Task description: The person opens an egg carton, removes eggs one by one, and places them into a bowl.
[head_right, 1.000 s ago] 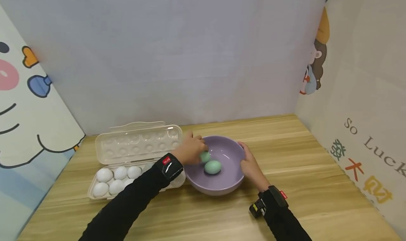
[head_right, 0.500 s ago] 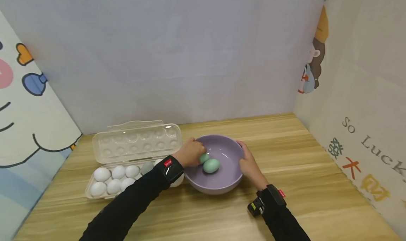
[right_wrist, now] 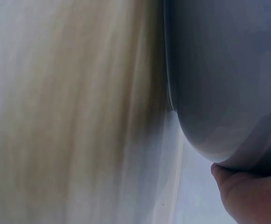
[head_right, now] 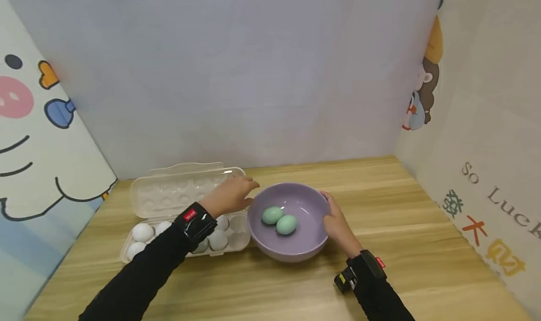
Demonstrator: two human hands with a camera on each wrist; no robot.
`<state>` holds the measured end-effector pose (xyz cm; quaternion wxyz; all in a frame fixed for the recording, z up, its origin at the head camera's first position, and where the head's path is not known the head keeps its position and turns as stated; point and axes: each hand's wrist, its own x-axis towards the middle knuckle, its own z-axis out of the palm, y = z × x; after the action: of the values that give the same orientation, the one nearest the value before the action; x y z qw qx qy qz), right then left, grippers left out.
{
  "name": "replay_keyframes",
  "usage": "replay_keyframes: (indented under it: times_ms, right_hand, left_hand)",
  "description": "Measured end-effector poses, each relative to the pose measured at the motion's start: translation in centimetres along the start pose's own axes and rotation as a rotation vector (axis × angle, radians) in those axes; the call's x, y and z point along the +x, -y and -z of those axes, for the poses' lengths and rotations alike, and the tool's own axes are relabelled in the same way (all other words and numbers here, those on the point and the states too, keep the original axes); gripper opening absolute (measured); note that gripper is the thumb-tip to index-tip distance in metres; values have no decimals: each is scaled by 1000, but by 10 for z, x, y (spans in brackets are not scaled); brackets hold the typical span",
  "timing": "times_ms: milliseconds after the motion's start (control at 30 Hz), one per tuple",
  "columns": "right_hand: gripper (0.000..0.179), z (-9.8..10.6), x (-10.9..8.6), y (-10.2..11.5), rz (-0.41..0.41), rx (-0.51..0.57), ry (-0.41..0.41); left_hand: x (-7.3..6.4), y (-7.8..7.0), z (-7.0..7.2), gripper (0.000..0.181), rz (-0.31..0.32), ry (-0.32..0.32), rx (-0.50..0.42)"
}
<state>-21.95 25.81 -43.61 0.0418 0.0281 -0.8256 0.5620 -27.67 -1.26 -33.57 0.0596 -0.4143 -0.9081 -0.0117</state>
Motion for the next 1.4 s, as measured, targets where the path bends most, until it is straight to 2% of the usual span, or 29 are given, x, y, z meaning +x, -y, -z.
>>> replay_keyframes:
  times_ms: [100, 267, 333, 400, 567, 767, 900, 1033, 1233, 1400]
  right_hand:
    - [75, -1, 2, 1, 12, -7, 4]
    - [74, -1, 0, 5, 24, -23, 19]
    - [74, -1, -2, 5, 21, -28, 28]
    - [73, -1, -2, 6, 24, -29, 30]
    - [70, 5, -2, 1, 44, -22, 12]
    - [71, 3, 1, 2, 20, -4, 25]
    - [71, 2, 1, 1, 17, -11, 25]
    - [72, 2, 1, 2, 12, -12, 26]
    - [72, 2, 1, 3, 4, -10, 36]
    - [70, 1, 1, 2, 4, -5, 28]
  left_hand:
    - [-24, 18, 9, 25, -5, -24, -17]
    - [-57, 40, 3, 34, 13, 57, -69]
    - [-65, 44, 1, 36, 22, 86, -77]
    - [-72, 48, -2, 37, 9, 89, -86]
    - [-68, 50, -20, 35, -59, 49, -55]
    - [-72, 53, -39, 26, -59, 16, -65]
    - [-72, 55, -48, 31, -76, 7, -29]
    - [-70, 56, -52, 35, -84, 14, -6]
    - [-69, 52, -50, 33, -49, 29, 8]
    - [-71, 50, -52, 28, -46, 29, 47]
